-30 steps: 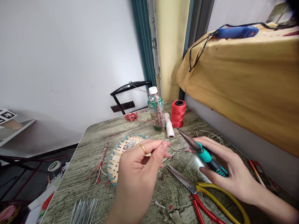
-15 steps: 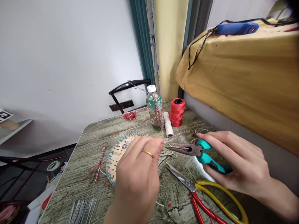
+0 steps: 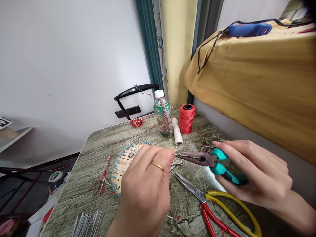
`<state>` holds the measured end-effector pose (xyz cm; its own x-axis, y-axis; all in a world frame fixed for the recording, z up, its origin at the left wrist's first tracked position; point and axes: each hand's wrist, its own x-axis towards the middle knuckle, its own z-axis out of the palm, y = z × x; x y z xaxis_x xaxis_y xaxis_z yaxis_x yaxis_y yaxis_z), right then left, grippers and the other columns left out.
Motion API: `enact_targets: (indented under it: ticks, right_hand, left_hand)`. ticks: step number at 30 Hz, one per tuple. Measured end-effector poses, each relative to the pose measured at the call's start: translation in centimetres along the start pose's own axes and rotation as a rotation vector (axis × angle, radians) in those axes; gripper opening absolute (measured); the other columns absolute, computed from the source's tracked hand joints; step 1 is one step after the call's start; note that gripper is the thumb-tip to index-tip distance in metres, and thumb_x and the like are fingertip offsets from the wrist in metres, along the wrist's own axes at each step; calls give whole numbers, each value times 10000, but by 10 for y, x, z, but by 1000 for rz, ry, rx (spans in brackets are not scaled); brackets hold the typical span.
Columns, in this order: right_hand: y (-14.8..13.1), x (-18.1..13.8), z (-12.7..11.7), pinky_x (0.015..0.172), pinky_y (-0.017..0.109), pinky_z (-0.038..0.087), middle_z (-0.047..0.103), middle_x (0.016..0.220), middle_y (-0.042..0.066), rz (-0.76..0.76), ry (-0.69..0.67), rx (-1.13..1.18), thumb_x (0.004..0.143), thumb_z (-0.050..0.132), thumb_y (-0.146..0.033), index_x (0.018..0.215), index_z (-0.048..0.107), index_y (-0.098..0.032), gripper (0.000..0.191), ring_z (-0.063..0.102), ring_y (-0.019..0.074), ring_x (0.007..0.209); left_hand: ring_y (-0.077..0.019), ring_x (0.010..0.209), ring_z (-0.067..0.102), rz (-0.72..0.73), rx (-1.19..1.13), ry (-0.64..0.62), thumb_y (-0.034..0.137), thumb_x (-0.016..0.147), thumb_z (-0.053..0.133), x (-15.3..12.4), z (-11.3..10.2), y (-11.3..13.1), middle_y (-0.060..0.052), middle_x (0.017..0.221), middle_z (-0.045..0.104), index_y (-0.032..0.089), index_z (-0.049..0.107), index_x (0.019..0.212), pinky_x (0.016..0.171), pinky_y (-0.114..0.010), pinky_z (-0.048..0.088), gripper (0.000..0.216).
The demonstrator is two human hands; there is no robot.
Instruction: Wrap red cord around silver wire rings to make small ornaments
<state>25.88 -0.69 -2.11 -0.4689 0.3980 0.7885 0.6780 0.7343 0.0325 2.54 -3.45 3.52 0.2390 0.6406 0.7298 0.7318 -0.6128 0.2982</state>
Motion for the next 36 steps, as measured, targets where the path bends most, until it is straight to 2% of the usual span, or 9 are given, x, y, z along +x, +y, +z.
enact_targets:
  ticks: [5,9,16,26,30,36]
  right_hand:
    - [2,0,0,639,366,504,651,970,114,24,-16,16,638,720,-183,1347,447,-163,760,623,267,826]
    - [3,1,-3,644,387,509,643,978,124,17,-17,-5,630,712,-217,1333,459,-154,749,626,291,831]
    - [2,0,-2,648,383,515,658,974,112,-1,-27,-6,629,726,-225,1317,467,-146,739,629,282,825]
    - [2,3,-4,637,371,517,654,991,109,4,-45,74,639,710,-187,1350,434,-164,764,613,256,826]
    - [3,6,-6,620,376,525,652,981,121,-24,-33,125,631,703,-163,1321,464,-137,731,615,260,819]
    - [3,11,-10,664,371,550,663,999,126,-34,-90,174,653,639,-128,1294,446,-147,669,630,264,855]
  left_hand:
    - [-144,630,479,-24,-49,-17,3,813,505,0,-2,0,-33,658,570,126,613,837,551,-280,406,166]
    - [-142,627,462,-29,-47,-40,19,825,493,0,-4,0,-33,653,557,127,607,810,555,-285,395,157]
    - [-144,606,435,-22,-32,-47,20,823,484,2,-4,2,-27,630,542,140,584,771,539,-295,364,164]
    - [-136,639,434,7,-71,-90,-35,800,475,3,-9,0,-22,666,545,134,577,811,560,-268,371,198]
    - [-129,660,433,16,-109,-100,-66,785,471,4,-10,-1,-19,675,549,131,574,832,571,-258,371,228]
    - [-136,709,451,67,-158,-106,-83,777,470,2,-10,-5,-25,733,575,140,574,876,621,-273,394,265]
